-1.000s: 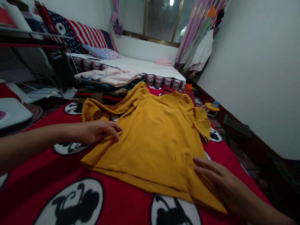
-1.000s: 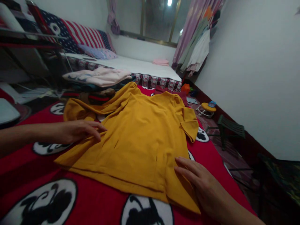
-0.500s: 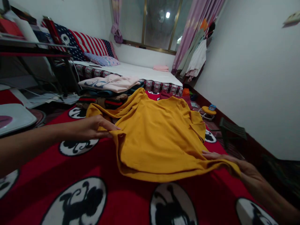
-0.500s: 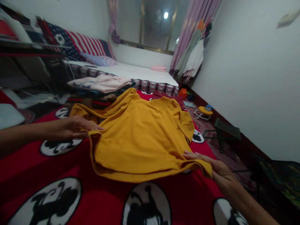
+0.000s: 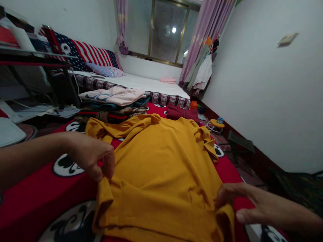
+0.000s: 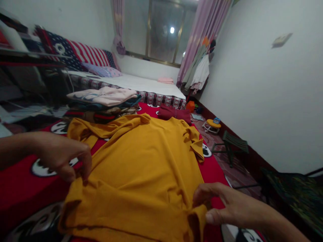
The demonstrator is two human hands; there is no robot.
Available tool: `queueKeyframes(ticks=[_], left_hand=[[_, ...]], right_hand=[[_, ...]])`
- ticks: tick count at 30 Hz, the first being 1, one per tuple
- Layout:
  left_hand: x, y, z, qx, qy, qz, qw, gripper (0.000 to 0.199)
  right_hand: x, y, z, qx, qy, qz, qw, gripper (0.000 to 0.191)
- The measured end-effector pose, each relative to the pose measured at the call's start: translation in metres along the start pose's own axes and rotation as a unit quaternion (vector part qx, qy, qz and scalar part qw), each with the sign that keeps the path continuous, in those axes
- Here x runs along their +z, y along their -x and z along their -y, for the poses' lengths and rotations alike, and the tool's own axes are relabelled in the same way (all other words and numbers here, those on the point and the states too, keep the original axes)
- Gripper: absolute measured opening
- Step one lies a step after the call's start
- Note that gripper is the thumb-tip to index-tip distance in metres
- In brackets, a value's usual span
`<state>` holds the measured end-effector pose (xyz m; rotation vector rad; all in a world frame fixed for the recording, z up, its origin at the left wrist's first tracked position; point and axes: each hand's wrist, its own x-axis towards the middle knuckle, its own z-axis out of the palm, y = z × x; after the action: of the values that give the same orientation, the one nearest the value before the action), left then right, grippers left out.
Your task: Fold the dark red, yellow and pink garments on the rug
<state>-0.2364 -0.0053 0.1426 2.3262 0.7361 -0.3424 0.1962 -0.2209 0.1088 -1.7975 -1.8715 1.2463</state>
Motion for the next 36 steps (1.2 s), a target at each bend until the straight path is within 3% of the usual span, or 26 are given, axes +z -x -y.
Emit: queueKeyframes(ticks=[2,3,5,8,10,12,14,16,18,20,24,27,29,31,33,36], left_hand=[[-0.015,-0.025,-0.016,0.020,0.034,0.072,0.997,0.031],[-0.018,-0.042,-0.024,0.038,0.036,0.061,0.997,0.034],[-0.014,-0.087,-0.034,0.066,0.006,-0.019,0.998,0.040],[0.013,-0.159,-0.034,0.052,-0.067,-0.219,0.972,0.064],[0.031,-0.193,-0.023,0.006,-0.093,-0.302,0.949,0.074],[0.043,-0.211,-0.009,-0.063,-0.106,-0.354,0.927,0.079],[0.047,-0.216,0.003,-0.106,-0.113,-0.374,0.915,0.084],[0.046,-0.215,0.009,-0.110,-0.119,-0.372,0.914,0.088],[0.045,-0.214,0.010,-0.100,-0.127,-0.369,0.915,0.088],[0.045,-0.214,0.008,-0.104,-0.129,-0.366,0.916,0.087],[0.047,-0.216,0.006,-0.113,-0.136,-0.361,0.916,0.086],[0.047,-0.215,0.006,-0.120,-0.136,-0.357,0.916,0.085],[0.047,-0.214,0.005,-0.121,-0.131,-0.356,0.917,0.085],[0.046,-0.214,0.005,-0.120,-0.126,-0.358,0.917,0.085],[0.046,-0.215,0.005,-0.119,-0.120,-0.359,0.918,0.080],[0.045,-0.217,0.007,-0.114,-0.114,-0.369,0.915,0.068]], right_hand=[[-0.013,-0.018,0.014,0.003,-0.046,0.066,0.997,0.055],[-0.017,-0.034,0.021,-0.011,-0.058,0.047,0.997,0.053],[-0.019,-0.075,0.030,-0.060,-0.032,-0.060,0.996,0.046],[-0.010,-0.142,0.028,-0.109,0.009,-0.228,0.967,0.048],[-0.005,-0.175,0.014,-0.107,0.040,-0.281,0.953,0.055],[-0.007,-0.194,-0.008,-0.068,0.118,-0.294,0.946,0.060],[-0.015,-0.202,-0.025,0.002,0.230,-0.296,0.927,0.060],[-0.023,-0.209,-0.030,0.081,0.329,-0.305,0.890,0.055],[-0.027,-0.219,-0.019,0.146,0.391,-0.308,0.855,0.049],[-0.025,-0.234,-0.001,0.161,0.422,-0.315,0.835,0.046],[-0.018,-0.262,0.018,0.083,0.410,-0.317,0.851,0.058],[-0.025,-0.275,0.016,0.145,0.368,-0.290,0.871,0.061],[-0.030,-0.279,0.020,0.218,0.342,-0.287,0.868,0.059],[-0.025,-0.282,0.029,0.237,0.336,-0.311,0.857,0.058],[-0.012,-0.282,0.036,0.194,0.344,-0.341,0.853,0.059],[0.011,-0.281,0.036,0.122,0.343,-0.329,0.872,0.057]])
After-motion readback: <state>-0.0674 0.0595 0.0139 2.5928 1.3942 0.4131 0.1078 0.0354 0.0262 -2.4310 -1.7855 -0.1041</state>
